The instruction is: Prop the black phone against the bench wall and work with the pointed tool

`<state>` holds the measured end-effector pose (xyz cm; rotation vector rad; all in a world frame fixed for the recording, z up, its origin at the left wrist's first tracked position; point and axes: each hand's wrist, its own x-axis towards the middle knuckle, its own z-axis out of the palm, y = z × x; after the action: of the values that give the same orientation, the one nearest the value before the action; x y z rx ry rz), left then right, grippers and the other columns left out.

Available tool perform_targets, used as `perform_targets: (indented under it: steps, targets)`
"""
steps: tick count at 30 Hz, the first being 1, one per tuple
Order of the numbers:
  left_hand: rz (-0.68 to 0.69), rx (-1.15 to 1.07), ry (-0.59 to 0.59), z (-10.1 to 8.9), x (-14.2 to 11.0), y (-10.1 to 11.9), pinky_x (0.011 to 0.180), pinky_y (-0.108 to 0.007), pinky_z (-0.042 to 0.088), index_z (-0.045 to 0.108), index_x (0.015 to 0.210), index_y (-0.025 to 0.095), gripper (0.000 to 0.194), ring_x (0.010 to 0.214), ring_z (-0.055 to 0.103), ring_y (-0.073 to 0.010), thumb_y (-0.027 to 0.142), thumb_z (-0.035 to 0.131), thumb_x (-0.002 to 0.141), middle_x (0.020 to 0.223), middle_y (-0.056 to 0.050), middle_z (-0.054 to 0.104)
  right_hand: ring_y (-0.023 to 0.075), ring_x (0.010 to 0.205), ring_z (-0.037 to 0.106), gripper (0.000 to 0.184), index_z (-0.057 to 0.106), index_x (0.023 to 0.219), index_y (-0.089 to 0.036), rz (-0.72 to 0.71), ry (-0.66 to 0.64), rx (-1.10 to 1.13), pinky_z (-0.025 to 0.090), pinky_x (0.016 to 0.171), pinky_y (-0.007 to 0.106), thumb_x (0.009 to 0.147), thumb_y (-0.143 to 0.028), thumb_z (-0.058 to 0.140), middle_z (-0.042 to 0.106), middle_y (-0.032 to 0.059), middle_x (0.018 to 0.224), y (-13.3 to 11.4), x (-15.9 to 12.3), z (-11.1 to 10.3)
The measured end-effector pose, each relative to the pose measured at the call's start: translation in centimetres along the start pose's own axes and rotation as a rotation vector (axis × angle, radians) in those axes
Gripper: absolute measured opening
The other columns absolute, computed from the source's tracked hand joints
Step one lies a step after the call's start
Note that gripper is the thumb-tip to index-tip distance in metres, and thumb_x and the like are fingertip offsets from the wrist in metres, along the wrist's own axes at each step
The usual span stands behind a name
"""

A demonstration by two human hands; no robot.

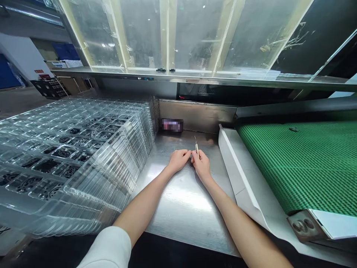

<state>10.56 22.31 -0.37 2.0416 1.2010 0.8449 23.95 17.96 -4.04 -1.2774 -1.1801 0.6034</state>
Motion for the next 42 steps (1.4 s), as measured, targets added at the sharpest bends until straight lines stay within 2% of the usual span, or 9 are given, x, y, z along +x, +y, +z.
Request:
perform_targets:
  steps: [18,37,42]
  targets:
    - [0.006,-0.036,0.01,0.1,-0.01,-0.22,0.063,-0.029,0.023,0.037,0.059,0.018,0.049,0.062,0.036,-0.012,0.046,0.044,0.098,0.057,0.003,0.04,0.0166,0.06,0.05,0.045,0.053,0.077,-0.024,0.008,-0.014,0.001,0.039,0.054,0.027,0.094,-0.066,0.057,0.055,-0.0007,0.064,-0.63,-0.08,-0.03]
    - [0.024,-0.02,0.002,-0.05,-0.09,-0.25,0.064,-0.03,0.024,0.046,0.06,0.018,0.048,0.063,0.039,-0.0124,0.047,0.044,0.099,0.06,0.003,0.047,0.0165,0.06,0.05,0.045,0.058,0.085,-0.023,0.018,-0.008,-0.014,0.039,0.054,0.027,0.094,-0.067,0.058,0.058,-0.0001,0.066,-0.39,-0.1,-0.15]
    - [-0.013,-0.045,-0.005,-0.24,-0.24,0.03,0.064,-0.03,0.023,0.042,0.059,0.018,0.049,0.063,0.037,-0.0123,0.047,0.045,0.099,0.058,0.003,0.045,0.0159,0.058,0.049,0.044,0.059,0.087,-0.023,0.024,-0.019,-0.016,0.038,0.054,0.027,0.094,-0.066,0.058,0.057,-0.0007,0.066,-0.48,-0.17,-0.18]
